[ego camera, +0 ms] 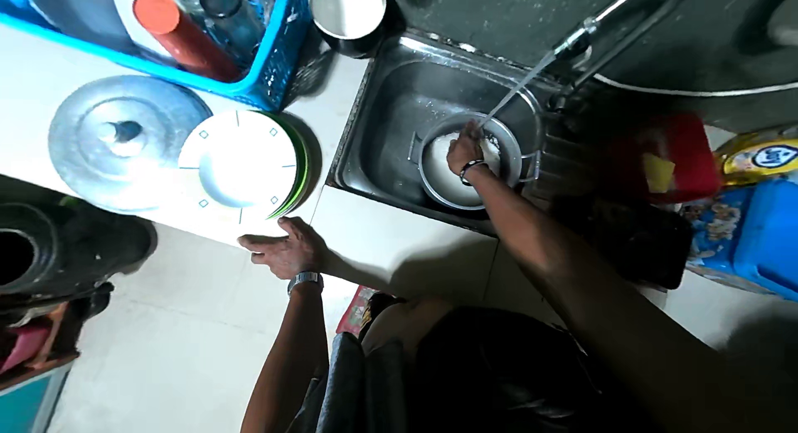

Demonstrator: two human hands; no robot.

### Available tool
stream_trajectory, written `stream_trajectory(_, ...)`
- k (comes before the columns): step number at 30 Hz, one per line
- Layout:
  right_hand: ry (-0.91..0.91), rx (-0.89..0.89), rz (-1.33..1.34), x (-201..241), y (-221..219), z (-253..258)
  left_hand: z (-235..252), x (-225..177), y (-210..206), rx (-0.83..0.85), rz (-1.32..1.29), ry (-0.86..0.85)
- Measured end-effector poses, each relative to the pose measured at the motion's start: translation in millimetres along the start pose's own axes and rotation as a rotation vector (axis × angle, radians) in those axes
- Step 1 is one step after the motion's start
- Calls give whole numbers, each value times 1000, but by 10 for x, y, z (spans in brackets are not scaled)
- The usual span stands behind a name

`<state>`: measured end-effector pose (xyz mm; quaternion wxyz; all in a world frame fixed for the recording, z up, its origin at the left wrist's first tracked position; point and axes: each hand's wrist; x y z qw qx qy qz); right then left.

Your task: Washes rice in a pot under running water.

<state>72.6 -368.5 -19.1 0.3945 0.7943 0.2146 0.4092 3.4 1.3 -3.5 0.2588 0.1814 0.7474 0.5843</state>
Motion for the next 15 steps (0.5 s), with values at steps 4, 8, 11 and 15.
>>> stream_trajectory(4, -146, -74, -26, 129, -68, 77, -15, -23, 21, -13, 3, 13)
stream_trajectory(8, -200, -144, -95, 64, -156, 106, 4, -14, -2, -10, 15, 18)
stream_trajectory(11, -160, -137, -9, 61, -54, 2, 26, -7, -22, -6, 13, 27)
stream_trajectory(15, -163, -325, 612, 3, 100, -64, -13, -30, 5, -11, 11, 21)
Point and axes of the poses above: each hand's wrist, its own z-axis towards the middle knuckle, its own y-axis out of the back of the hand, x = y × z, and after that the axes turned 12 degrees about z, right-handed
